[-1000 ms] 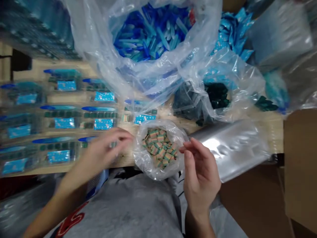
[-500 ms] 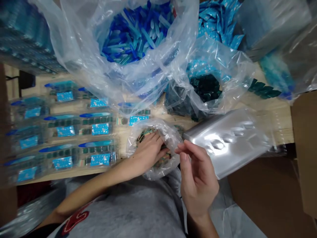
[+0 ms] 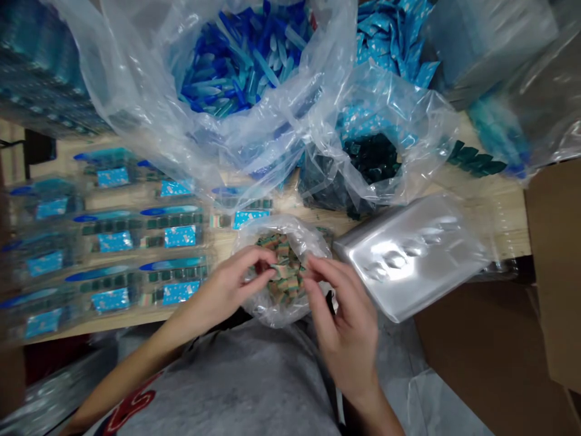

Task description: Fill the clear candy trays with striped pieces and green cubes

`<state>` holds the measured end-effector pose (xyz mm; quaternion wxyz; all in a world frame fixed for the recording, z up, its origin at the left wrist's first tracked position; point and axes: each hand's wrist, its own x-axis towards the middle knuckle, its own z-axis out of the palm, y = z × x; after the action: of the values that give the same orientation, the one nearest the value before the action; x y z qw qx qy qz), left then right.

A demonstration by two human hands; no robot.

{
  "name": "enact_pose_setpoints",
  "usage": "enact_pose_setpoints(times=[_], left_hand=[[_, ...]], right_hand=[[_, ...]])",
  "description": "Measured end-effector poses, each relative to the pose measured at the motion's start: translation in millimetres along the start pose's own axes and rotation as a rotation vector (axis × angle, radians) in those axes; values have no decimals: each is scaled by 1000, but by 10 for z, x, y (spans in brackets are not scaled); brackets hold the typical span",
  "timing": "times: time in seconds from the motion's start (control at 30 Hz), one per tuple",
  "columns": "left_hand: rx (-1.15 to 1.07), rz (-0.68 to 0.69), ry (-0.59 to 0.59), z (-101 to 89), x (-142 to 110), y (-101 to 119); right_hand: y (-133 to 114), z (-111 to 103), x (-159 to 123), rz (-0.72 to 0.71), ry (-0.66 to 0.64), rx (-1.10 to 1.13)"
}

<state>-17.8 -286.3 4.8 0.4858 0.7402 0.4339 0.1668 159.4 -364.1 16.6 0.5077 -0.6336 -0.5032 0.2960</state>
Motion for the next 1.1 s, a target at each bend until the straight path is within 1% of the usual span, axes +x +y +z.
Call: enact_pose_setpoints(times=[0.1,0.17,0.2,0.3,0.43,0.53,0.63,0.77,0.83,0.87,0.93,1.03,1.1], left_hand=[[-292,-97,122,-121,-78,49],[-424,-120,168,-156,-97,87],[-466,-125,176,-160,-99,103],[-534,-121,176,-141,-95,125],[-528,-84,190,-109,-94,112],[-533,-83,199,-100,-99,116],[-551,-115,232,-99,-101,143],[-582,-131,210,-107,-99,160],[-561,-123,220,-112,-98,138],[-517,-117,237,-112,-97,121],[-356,-89,257,-104,-99,84],[-101,14,242,-80,-116,64],[-47,109,240,-70,-135,92]], right_hand=[[-6,60,17,2,-200,-15],[-15,124,21,-2,-273,-2],[-19,155,21,-2,-285,8],[-22,214,23,7,-268,41],[-9,229,31,22,-231,59],[-4,228,26,34,-210,112],[-4,224,17,86,-211,171],[1,214,23,148,-187,239],[3,213,33,160,-142,282],[2,214,38,165,-118,302],[-7,215,42,179,-80,340],[-33,212,37,219,-68,404],[-57,210,33,238,-75,445]])
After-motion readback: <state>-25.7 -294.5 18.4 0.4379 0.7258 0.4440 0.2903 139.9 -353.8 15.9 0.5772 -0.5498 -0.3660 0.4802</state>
